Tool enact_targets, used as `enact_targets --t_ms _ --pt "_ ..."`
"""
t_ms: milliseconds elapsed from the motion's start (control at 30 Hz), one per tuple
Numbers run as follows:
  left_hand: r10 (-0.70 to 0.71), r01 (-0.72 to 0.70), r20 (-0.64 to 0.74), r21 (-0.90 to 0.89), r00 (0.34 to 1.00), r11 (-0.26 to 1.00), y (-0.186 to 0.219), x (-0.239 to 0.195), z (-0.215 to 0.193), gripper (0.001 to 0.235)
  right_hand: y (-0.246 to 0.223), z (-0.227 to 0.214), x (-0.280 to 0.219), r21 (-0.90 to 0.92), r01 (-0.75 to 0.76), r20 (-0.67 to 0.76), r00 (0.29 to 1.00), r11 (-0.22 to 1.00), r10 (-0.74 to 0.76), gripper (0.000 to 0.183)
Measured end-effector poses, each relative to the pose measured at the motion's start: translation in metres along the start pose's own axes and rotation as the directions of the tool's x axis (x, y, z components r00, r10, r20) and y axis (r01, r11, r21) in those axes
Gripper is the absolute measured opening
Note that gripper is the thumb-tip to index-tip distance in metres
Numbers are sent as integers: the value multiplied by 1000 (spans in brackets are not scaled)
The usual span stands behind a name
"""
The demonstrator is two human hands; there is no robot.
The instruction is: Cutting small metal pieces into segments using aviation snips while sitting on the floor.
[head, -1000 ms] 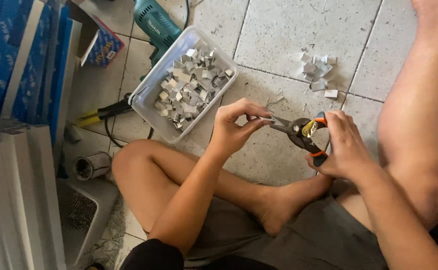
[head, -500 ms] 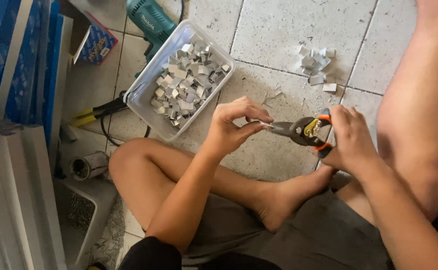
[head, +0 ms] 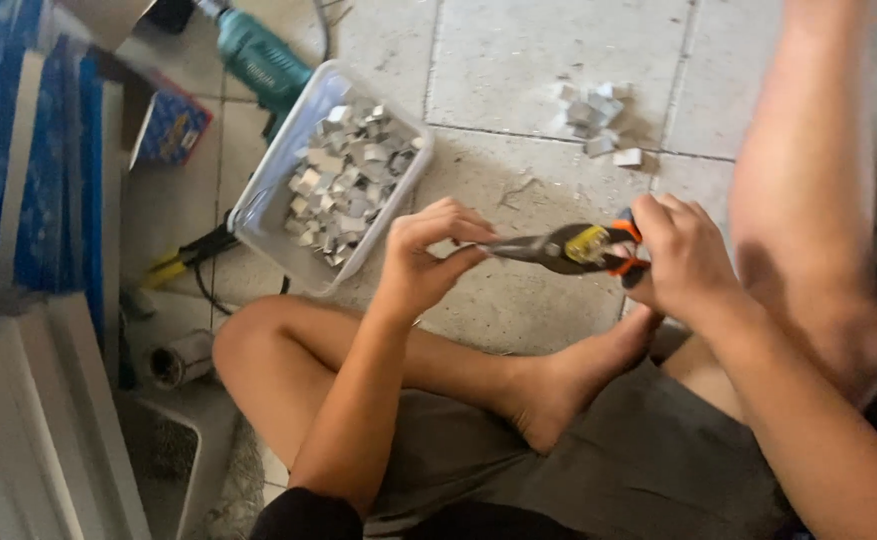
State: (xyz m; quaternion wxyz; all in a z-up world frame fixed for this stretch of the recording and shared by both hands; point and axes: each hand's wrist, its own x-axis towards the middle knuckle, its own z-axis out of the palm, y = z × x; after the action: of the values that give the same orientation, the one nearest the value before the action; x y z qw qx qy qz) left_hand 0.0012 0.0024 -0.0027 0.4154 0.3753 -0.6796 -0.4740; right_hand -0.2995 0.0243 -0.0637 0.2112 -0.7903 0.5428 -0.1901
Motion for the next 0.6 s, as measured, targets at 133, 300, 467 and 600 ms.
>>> enact_targets --t_ms 133,300,467,600 --pt "100 -8 -282 308 954 951 -23 -1 -20 11 33 9 -6 94 -31 -194 980 995 49 33" --pt "301 388 -633 714 713 583 -34 6 -27 31 39 -17 -5 154 -116 -451 875 981 175 42" --pt "215 12 -266 655 940 755 -39 43 66 55 46 -31 -10 425 -109 -489 807 898 330 41" --pt "214 -127 -56 652 975 748 -93 83 142 47 47 -27 -10 383 -165 -507 785 909 356 45"
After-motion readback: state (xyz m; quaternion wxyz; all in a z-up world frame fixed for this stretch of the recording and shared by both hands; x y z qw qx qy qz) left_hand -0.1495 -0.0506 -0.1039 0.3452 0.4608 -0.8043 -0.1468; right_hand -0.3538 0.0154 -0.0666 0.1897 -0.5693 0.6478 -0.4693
